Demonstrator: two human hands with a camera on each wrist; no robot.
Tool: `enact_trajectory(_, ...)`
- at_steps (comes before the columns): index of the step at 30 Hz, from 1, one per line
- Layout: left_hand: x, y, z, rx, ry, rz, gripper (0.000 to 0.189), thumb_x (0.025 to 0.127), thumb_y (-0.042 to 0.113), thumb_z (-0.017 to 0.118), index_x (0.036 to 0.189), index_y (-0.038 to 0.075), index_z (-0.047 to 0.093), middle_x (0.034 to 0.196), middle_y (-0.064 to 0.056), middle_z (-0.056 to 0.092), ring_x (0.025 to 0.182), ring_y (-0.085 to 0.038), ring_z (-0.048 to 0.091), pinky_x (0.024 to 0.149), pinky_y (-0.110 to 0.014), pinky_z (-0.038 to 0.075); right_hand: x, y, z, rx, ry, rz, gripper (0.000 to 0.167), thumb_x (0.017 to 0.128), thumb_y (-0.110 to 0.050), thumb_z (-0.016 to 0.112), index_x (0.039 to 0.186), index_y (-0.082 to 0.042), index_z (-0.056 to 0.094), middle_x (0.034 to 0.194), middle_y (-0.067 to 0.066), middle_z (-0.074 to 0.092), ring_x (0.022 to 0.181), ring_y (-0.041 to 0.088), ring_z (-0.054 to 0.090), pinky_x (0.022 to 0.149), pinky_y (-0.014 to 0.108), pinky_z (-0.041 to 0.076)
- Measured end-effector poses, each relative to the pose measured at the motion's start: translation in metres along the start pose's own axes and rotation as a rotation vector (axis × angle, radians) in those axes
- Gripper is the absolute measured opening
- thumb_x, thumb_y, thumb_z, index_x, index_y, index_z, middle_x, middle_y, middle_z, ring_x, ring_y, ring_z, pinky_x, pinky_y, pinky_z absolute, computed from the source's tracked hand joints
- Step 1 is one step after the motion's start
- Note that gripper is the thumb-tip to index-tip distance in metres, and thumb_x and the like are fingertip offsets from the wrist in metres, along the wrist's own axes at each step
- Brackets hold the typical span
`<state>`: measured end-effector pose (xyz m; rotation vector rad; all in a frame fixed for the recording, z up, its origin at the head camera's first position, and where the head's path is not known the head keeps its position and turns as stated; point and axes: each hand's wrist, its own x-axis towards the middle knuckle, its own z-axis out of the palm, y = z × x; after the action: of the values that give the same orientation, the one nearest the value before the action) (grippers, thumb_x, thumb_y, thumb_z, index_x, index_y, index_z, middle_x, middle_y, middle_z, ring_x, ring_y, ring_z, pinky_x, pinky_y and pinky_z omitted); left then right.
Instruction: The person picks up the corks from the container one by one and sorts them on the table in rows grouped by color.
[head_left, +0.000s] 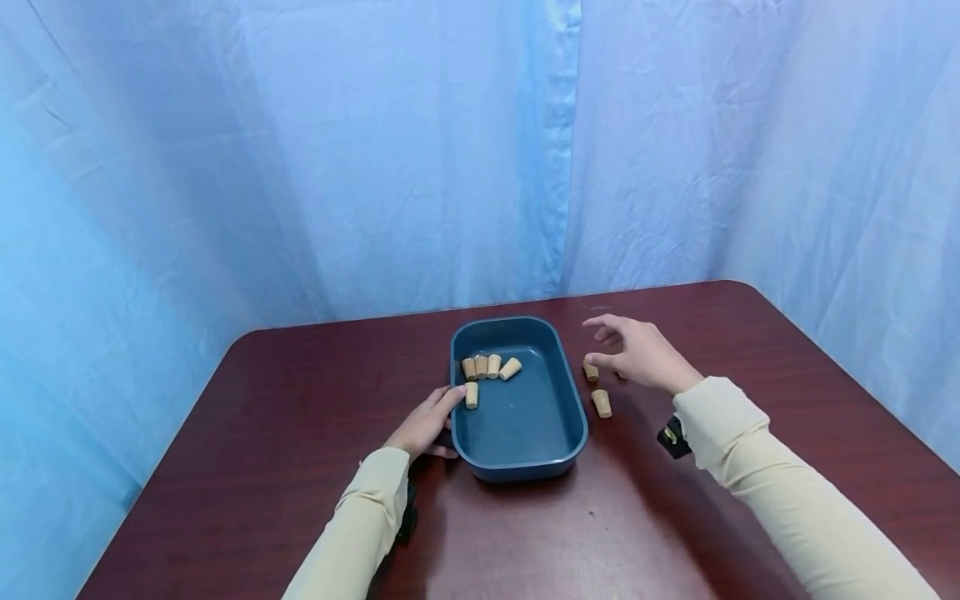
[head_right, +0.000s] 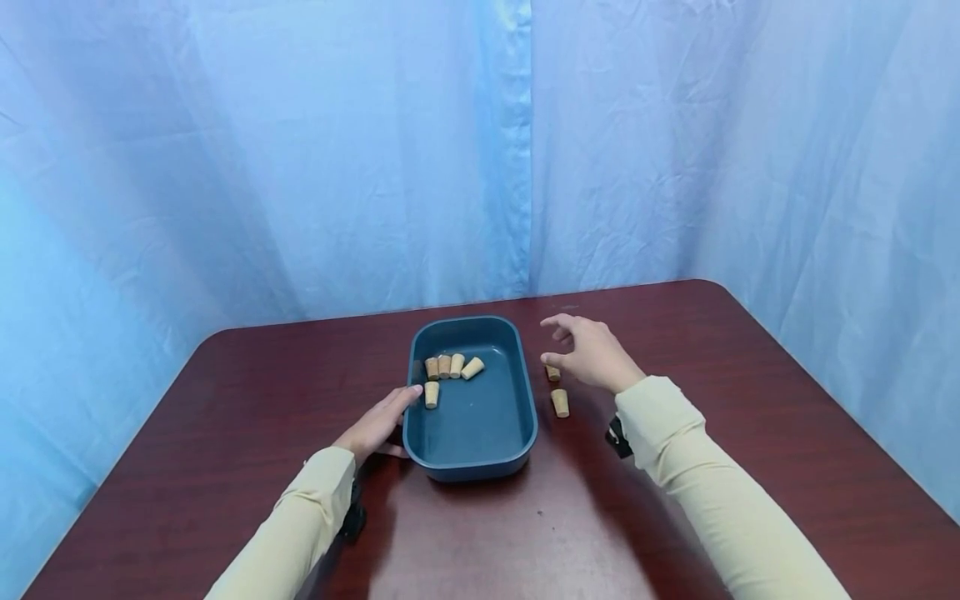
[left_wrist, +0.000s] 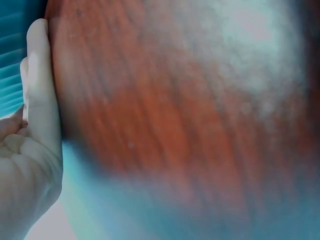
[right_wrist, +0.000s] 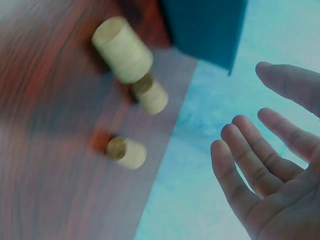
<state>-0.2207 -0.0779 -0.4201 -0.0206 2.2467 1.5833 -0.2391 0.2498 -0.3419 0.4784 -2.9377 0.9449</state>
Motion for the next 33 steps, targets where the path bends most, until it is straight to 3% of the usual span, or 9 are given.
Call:
enact_trajectory(7, 0.000, 0.002, -0.001, 0.005, -0.015, -0.005, 0.072, 0.106, 0.052, 0.043, 0.160, 0.007, 0.029, 0.122, -0.024, 0.052, 0.109, -0.033, 0.055, 0.072, -0.045, 0.063, 0.004, -0.015, 0.003, 0.036, -0.024, -0.009, 0.043, 0.097, -0.018, 0.070, 0.136, -0.001, 0.061, 0.123, 0.022, 0.064, 0.113, 0.038, 0.062, 0.090, 0.052, 0.056)
enact_trajectory(14, -0.001, 0.004, -0.004, 0.005, -0.044, -0.024, 0.074, 0.105, 0.052, 0.044, 0.160, 0.008, 0.027, 0.126, -0.023, 0.056, 0.109, -0.031, 0.060, 0.073, -0.045, 0.063, 0.013, -0.029, 0.012, 0.061, -0.074, -0.023, 0.042, 0.098, -0.018, 0.070, 0.135, 0.000, 0.061, 0.121, 0.020, 0.065, 0.110, 0.034, 0.063, 0.093, 0.050, 0.055)
enact_trajectory(25, -0.003, 0.012, -0.004, 0.032, -0.051, -0.055, 0.073, 0.105, 0.052, 0.042, 0.161, 0.008, 0.025, 0.144, -0.022, 0.044, 0.116, -0.032, 0.056, 0.073, -0.043, 0.064, 0.031, -0.059, 0.027, 0.102, -0.152, -0.005, 0.043, 0.099, -0.020, 0.069, 0.138, -0.002, 0.060, 0.125, 0.019, 0.064, 0.114, 0.032, 0.061, 0.093, 0.048, 0.056)
enact_trajectory(33, -0.003, 0.013, -0.004, 0.032, -0.045, -0.061, 0.071, 0.105, 0.050, 0.041, 0.160, 0.007, 0.026, 0.133, -0.023, 0.053, 0.110, -0.030, 0.062, 0.071, -0.043, 0.064, 0.046, -0.079, 0.039, 0.152, -0.177, 0.004, 0.043, 0.099, -0.021, 0.069, 0.138, -0.003, 0.061, 0.121, 0.015, 0.066, 0.110, 0.029, 0.063, 0.093, 0.046, 0.056)
